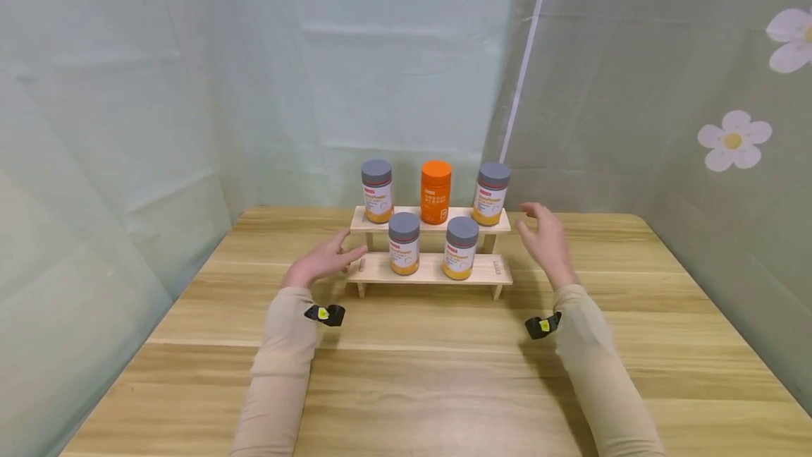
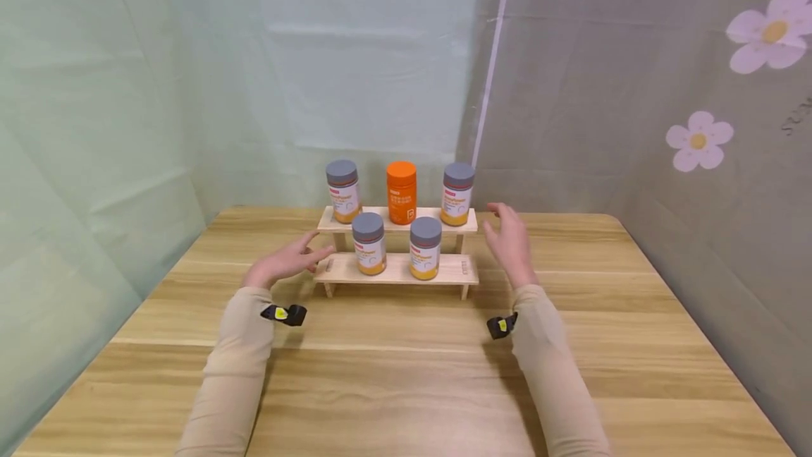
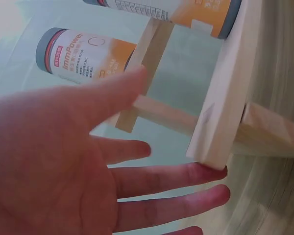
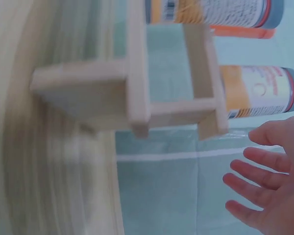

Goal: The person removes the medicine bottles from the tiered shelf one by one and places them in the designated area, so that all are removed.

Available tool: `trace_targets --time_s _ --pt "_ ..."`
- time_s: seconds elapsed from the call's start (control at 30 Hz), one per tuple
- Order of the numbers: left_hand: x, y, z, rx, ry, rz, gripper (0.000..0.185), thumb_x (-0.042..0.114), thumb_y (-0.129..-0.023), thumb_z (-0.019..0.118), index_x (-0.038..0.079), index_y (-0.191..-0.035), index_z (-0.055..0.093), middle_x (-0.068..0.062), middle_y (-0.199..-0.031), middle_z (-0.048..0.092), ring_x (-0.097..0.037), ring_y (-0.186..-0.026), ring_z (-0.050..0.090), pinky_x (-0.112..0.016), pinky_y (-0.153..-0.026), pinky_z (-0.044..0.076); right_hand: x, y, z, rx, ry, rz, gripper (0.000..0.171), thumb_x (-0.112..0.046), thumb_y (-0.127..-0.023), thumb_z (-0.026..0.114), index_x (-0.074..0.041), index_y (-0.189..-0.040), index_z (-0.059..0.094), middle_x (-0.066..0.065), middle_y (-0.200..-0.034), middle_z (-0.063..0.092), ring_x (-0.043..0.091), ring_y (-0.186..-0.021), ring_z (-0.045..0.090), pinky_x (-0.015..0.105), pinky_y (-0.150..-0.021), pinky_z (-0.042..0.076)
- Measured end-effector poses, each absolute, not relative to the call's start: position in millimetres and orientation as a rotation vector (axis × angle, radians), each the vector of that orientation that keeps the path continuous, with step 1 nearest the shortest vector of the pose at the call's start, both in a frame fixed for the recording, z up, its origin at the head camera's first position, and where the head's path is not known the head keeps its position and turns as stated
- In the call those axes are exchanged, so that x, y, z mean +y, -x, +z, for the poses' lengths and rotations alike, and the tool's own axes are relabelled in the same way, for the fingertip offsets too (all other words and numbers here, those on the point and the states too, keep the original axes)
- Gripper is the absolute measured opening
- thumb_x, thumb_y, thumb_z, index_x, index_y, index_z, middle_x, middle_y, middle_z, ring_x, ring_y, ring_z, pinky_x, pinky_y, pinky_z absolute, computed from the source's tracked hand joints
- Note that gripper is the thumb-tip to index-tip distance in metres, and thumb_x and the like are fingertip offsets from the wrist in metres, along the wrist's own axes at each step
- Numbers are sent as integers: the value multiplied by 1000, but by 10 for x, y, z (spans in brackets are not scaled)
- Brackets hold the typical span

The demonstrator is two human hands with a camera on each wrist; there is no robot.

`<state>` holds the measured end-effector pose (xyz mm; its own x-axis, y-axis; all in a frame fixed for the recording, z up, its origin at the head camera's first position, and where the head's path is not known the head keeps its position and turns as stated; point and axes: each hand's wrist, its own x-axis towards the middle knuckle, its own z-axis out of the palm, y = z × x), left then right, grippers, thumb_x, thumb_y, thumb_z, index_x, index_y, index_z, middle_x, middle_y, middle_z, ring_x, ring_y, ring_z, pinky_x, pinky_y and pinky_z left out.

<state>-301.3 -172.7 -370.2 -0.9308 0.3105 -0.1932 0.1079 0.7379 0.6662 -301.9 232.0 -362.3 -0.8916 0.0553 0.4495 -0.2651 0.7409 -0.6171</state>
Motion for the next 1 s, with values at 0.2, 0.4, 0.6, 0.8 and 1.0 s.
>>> trace_targets --time_s 0.2,0.4,0.6,0.8,1.0 --pt "-1696 3040 -3728 2614 -302 1071 73 41 -101 47 4 -155 13 -28 -128 57 -27 -97 66 -50 -100 44 2197 3072 -3549 -2311 -172 1280 37 -7 -94 58 5 -128 52 28 -126 59 40 -119 55 49 -106 41" --pt "-1715 3096 -3857 2538 -323 1220 66 24 -99 55 -1 -151 23 -24 -113 63 -22 -86 65 -41 -85 53 2059 3095 -3481 -2167 -156 1622 47 -6 -94 60 3 -137 43 25 -135 53 37 -126 52 45 -109 39" --pt "-1734 3180 -4046 2433 -370 1365 59 19 -96 58 -4 -145 33 -6 -87 63 -9 -72 56 -27 -70 49 1996 3105 -3512 -2130 -133 1704 53 -7 -92 64 0 -140 40 22 -139 51 35 -129 50 45 -110 39" --pt "-1771 3184 -4086 2419 -337 1397 53 20 -96 59 -3 -140 40 -6 -87 63 -10 -73 58 -27 -71 50 1940 3151 -3571 -2135 -140 1731 61 -8 -90 67 -2 -143 36 22 -142 48 35 -132 47 45 -110 39" --pt "-1817 3198 -4095 2429 -352 1372 49 21 -97 57 -4 -136 43 -12 -92 64 -12 -77 60 -30 -74 52 1917 3219 -3631 -2155 -146 1746 64 -7 -90 67 0 -145 34 24 -142 46 36 -130 47 46 -110 39"
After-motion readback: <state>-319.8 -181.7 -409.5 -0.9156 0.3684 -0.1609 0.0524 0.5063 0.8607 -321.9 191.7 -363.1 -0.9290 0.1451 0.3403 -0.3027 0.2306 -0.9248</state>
